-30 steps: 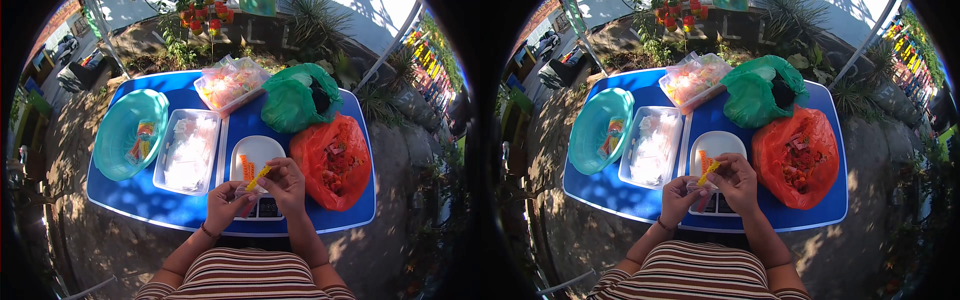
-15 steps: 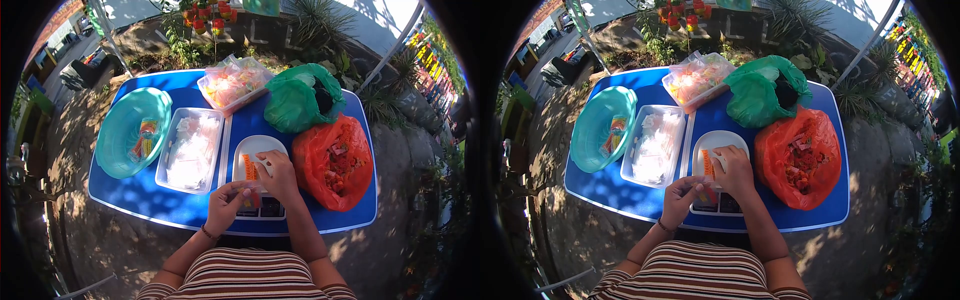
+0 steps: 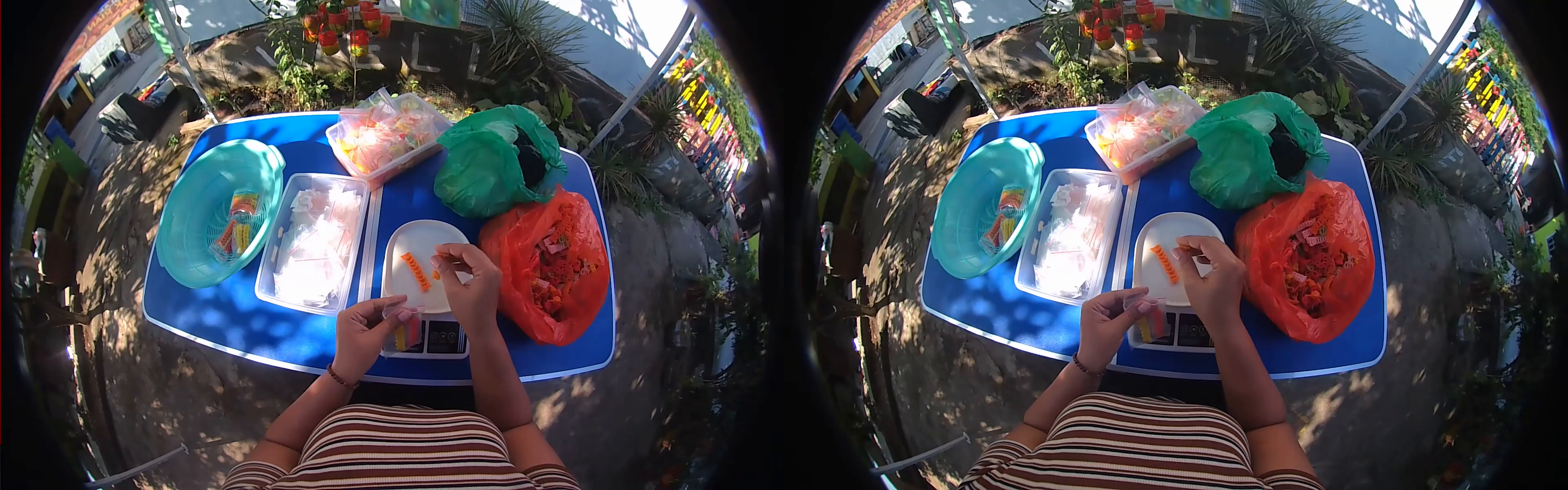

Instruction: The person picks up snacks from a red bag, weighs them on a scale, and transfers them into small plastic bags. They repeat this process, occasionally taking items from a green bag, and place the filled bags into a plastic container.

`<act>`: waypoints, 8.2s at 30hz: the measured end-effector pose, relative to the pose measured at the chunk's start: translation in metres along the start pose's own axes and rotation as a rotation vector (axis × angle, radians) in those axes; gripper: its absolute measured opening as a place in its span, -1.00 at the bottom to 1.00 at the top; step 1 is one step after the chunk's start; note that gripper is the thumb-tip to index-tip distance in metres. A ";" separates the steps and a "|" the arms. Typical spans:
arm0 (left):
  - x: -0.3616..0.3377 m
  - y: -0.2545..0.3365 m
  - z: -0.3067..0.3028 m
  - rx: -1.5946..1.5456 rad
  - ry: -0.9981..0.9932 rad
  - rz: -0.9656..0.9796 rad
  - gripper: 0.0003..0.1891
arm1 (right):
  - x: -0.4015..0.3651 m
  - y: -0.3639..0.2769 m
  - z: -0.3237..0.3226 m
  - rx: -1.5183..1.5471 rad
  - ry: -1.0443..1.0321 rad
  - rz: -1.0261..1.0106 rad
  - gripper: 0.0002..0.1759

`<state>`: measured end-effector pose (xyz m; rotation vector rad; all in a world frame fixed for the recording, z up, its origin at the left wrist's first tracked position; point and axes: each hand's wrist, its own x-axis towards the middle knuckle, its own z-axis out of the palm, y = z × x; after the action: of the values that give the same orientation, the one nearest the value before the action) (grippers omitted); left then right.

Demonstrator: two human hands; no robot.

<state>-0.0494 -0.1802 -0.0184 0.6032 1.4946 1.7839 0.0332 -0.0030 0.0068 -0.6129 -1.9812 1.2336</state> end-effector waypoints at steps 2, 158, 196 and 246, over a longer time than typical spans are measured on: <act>0.000 -0.001 0.002 -0.005 -0.018 0.012 -0.66 | -0.005 -0.008 0.000 0.398 0.113 0.017 -0.80; 0.006 0.034 0.021 0.391 -0.016 0.511 -0.92 | -0.033 -0.045 -0.047 -0.105 -0.154 -0.313 -0.86; 0.013 0.054 -0.203 1.192 0.671 0.564 -0.59 | 0.043 -0.053 0.247 -0.299 -0.676 -0.736 -0.52; 0.063 0.004 0.159 1.307 -0.478 0.770 -0.48 | 0.020 0.062 -0.146 -0.943 0.069 0.003 -0.52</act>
<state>0.0274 -0.0312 0.0140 2.2756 2.0537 0.6862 0.1353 0.1205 -0.0007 -1.0706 -2.4368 0.1902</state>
